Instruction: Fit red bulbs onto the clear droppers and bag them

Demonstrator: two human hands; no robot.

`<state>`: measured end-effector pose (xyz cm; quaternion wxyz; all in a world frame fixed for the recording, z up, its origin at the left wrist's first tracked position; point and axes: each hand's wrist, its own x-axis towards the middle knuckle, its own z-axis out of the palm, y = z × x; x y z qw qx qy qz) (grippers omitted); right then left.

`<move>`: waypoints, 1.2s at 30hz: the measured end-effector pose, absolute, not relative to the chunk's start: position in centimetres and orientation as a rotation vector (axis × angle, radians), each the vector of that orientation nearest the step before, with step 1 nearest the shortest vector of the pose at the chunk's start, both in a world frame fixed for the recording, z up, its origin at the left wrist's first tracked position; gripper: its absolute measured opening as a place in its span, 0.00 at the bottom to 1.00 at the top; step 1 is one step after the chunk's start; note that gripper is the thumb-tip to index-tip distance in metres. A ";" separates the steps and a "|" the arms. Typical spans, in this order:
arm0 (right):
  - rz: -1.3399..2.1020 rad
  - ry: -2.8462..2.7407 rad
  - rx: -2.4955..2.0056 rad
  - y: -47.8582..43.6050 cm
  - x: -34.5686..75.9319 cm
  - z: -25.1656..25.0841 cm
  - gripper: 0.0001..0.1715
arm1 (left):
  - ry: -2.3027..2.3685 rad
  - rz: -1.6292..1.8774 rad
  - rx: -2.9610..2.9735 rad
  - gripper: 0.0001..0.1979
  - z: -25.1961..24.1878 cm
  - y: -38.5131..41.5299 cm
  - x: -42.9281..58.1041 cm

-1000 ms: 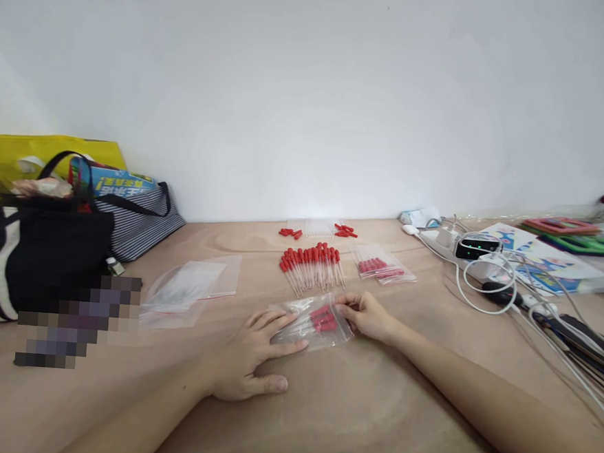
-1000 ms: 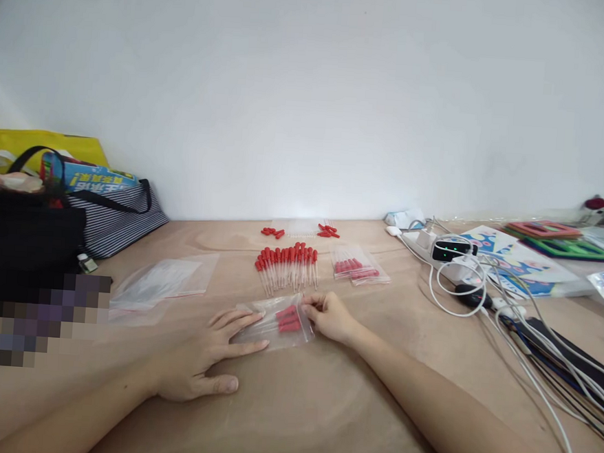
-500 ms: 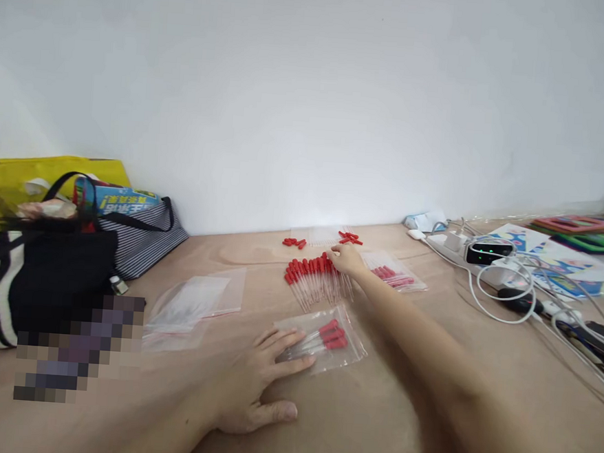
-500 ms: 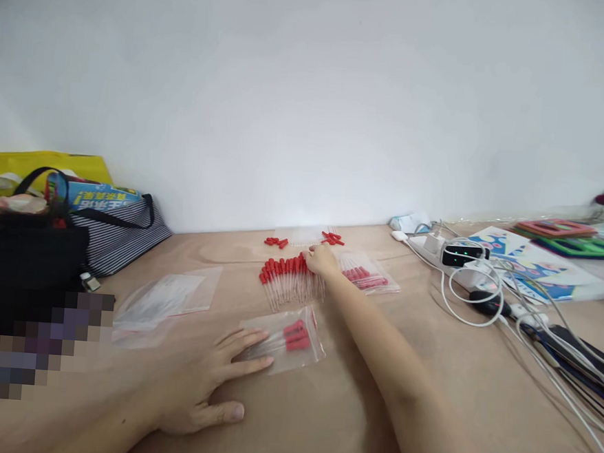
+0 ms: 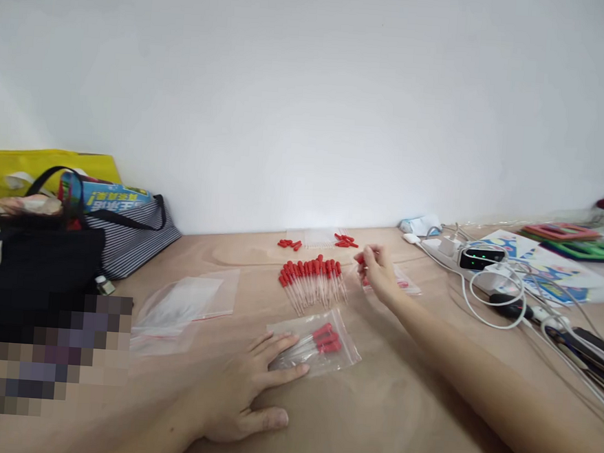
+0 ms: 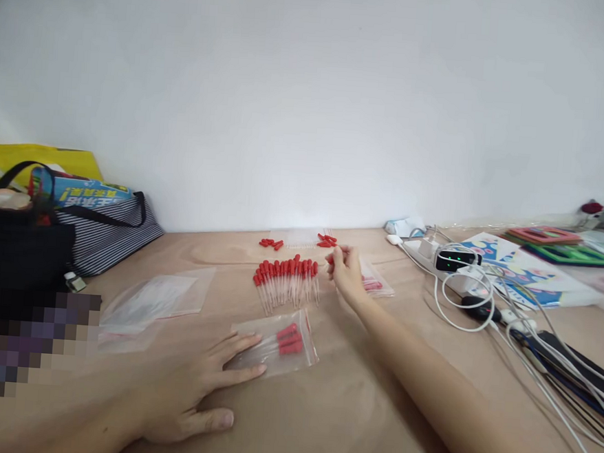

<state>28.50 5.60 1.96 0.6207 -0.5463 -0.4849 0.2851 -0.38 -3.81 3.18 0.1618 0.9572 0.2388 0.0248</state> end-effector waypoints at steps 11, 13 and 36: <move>0.961 -0.808 -1.018 -2.0 29.2 -1.0 0.24 | 0.683 0.074 2.747 0.27 3.1 -3.7 -0.1; 0.971 -0.814 -1.010 -1.8 28.8 -1.1 0.24 | 0.665 0.072 2.744 0.28 3.0 -3.7 -0.1; 1.223 -1.317 -1.154 -2.2 26.3 -1.6 0.17 | 0.689 -0.024 2.739 0.28 3.2 -3.7 0.1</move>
